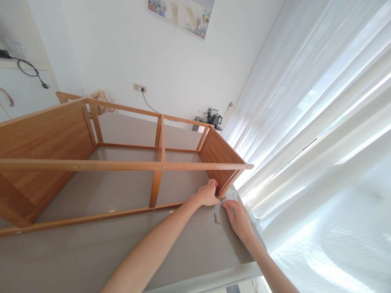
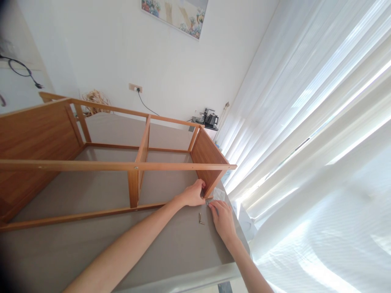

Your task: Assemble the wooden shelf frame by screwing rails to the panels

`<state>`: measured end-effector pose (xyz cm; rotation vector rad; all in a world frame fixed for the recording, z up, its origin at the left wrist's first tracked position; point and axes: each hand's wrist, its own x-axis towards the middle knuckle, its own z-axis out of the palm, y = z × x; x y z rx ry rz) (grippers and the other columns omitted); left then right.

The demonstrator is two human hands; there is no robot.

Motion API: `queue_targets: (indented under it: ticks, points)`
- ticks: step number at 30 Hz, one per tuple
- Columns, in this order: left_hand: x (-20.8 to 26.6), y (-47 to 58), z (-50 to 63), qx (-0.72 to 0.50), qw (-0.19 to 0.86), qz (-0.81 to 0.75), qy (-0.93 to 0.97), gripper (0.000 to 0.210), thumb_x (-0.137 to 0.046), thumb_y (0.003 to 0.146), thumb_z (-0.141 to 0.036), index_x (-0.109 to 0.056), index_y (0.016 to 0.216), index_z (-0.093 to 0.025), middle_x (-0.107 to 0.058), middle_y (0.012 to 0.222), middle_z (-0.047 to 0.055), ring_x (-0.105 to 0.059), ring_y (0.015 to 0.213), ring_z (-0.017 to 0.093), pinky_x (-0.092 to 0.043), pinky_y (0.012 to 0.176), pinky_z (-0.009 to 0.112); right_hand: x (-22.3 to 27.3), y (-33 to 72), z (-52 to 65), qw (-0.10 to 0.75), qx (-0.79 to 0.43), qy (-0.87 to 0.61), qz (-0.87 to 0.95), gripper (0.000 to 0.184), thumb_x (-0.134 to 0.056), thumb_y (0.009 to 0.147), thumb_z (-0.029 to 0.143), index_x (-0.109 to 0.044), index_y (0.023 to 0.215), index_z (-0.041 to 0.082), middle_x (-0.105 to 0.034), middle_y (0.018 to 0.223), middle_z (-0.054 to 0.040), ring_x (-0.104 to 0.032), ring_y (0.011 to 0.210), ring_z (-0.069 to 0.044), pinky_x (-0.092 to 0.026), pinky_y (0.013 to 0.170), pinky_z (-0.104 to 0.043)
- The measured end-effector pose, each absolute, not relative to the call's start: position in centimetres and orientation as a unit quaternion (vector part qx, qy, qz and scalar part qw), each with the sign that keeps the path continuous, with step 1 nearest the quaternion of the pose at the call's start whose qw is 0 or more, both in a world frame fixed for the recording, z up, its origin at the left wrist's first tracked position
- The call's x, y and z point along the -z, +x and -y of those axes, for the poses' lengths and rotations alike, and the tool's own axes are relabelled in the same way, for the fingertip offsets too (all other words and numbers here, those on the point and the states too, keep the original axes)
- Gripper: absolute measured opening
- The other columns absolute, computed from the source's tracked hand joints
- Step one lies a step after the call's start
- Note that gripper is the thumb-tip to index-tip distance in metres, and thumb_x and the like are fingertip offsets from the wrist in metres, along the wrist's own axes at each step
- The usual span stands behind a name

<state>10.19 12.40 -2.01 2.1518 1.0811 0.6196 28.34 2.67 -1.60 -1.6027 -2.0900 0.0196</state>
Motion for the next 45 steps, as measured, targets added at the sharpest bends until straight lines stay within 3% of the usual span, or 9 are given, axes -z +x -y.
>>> queue_targets:
  ticks: [4, 10, 25, 31, 37, 45]
  points:
    - [2.0, 10.2, -12.4, -0.233, 0.321, -0.414, 0.82, 0.057, -0.071, 0.069, -0.038, -0.04, 0.113, -0.024, -0.054, 0.126, 0.008, -0.064, 0.104, 0.026, -0.053, 0.086, 0.037, 1.9, 28.3, -2.6, 0.267, -0.007, -0.593, 0.76, 0.028, -0.043, 0.1, 0.034, -0.069, 0.096, 0.023, -0.071, 0.101, -0.0054, -0.063, 0.097, -0.024, -0.047, 0.088, -0.038]
    - [1.8, 10.1, -12.4, -0.227, 0.325, -0.416, 0.819, 0.057, -0.071, 0.069, -0.042, -0.039, 0.113, -0.024, -0.054, 0.125, 0.008, -0.064, 0.104, 0.025, -0.053, 0.086, 0.036, 1.7, 28.5, -2.1, 0.221, 0.038, -0.592, 0.774, 0.026, -0.042, 0.102, 0.033, -0.066, 0.097, 0.025, -0.07, 0.097, -0.0034, -0.063, 0.093, -0.022, -0.046, 0.084, -0.037]
    - [1.7, 10.2, -12.3, -0.223, 0.323, -0.418, 0.819, 0.058, -0.072, 0.07, -0.043, -0.039, 0.113, -0.024, -0.054, 0.126, 0.008, -0.064, 0.104, 0.026, -0.052, 0.086, 0.036, 1.2, 28.1, -2.0, 0.118, 0.214, -0.511, 0.824, 0.021, -0.046, 0.095, 0.008, -0.062, 0.093, 0.023, -0.063, 0.092, -0.0048, -0.055, 0.092, -0.023, -0.04, 0.085, -0.038]
    - [1.7, 10.2, -12.3, -0.228, 0.321, -0.42, 0.818, 0.058, -0.073, 0.069, -0.04, -0.039, 0.113, -0.024, -0.054, 0.124, 0.008, -0.065, 0.102, 0.026, -0.053, 0.083, 0.036, 1.6, 28.6, -2.3, 0.129, 0.229, -0.501, 0.824, 0.021, -0.047, 0.096, 0.011, -0.064, 0.099, 0.022, -0.059, 0.094, -0.0063, -0.053, 0.092, -0.023, -0.041, 0.081, -0.037]
    - [1.9, 10.2, -12.4, -0.227, 0.32, -0.417, 0.819, 0.056, -0.072, 0.069, -0.037, -0.039, 0.112, -0.024, -0.054, 0.124, 0.008, -0.065, 0.102, 0.027, -0.053, 0.083, 0.037, 1.7, 29.1, -2.8, 0.135, 0.189, -0.497, 0.836, 0.019, -0.044, 0.1, 0.021, -0.061, 0.093, 0.022, -0.055, 0.084, -0.0047, -0.051, 0.081, -0.021, -0.042, 0.071, -0.034]
    - [2.0, 10.4, -12.4, -0.228, 0.317, -0.422, 0.818, 0.056, -0.072, 0.07, -0.038, -0.039, 0.113, -0.025, -0.054, 0.124, 0.008, -0.065, 0.104, 0.027, -0.053, 0.085, 0.037, 1.7, 29.1, -3.1, 0.101, 0.214, -0.489, 0.839, 0.018, -0.046, 0.097, 0.015, -0.059, 0.087, 0.022, -0.052, 0.085, -0.0043, -0.05, 0.082, -0.021, -0.041, 0.071, -0.034]
